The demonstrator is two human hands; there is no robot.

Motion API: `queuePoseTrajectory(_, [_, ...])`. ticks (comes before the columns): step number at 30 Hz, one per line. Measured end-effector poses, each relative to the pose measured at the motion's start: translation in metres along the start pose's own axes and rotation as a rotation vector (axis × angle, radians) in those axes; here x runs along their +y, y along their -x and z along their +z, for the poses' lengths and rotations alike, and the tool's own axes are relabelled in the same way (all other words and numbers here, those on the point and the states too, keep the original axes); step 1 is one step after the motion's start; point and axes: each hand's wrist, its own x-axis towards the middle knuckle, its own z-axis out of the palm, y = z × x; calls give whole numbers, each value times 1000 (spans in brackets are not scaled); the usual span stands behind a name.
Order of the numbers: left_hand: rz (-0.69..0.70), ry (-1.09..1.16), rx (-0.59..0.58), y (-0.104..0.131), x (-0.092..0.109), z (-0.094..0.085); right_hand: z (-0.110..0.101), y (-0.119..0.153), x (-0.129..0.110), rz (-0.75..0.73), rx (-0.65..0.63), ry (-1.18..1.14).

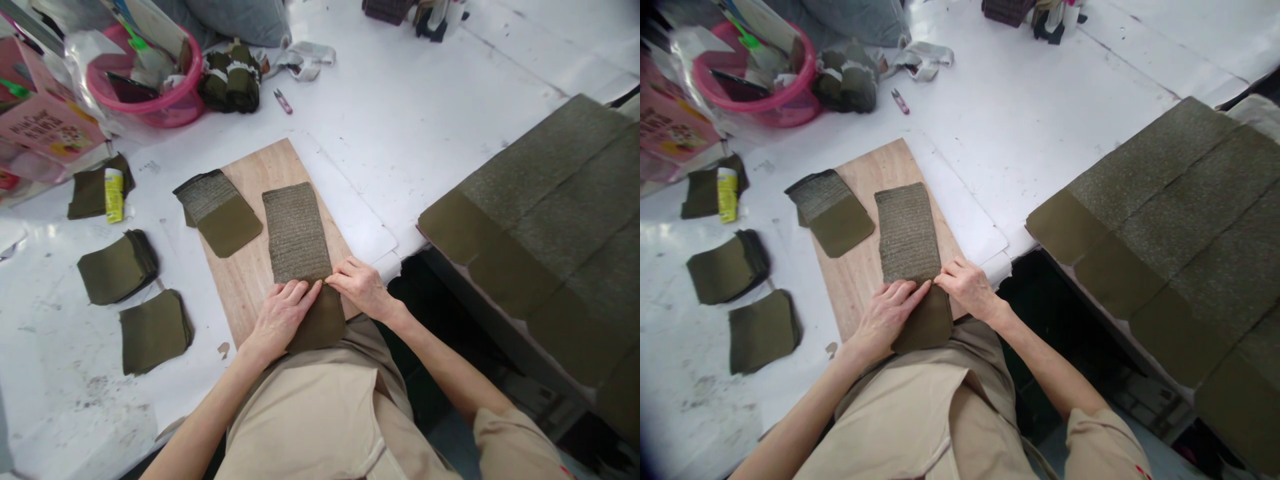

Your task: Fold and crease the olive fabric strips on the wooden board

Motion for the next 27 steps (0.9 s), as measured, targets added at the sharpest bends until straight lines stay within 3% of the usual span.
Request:
queuePoseTrajectory(11, [-5,-90,-52,-6,5,-8,-1,4,7,-114,-74,85])
queuePoseTrajectory(15, [-8,-139,-31,-5,7,-3,-3,6,8,-127,-74,98])
queuePoseTrajectory(22, [-25,-174,-16,-9,10,2,-5,18,8,-35,-61,26])
queuePoseTrajectory(27, [-64,-189,27,-11,18,7,-8,17,-6,91,35,-19])
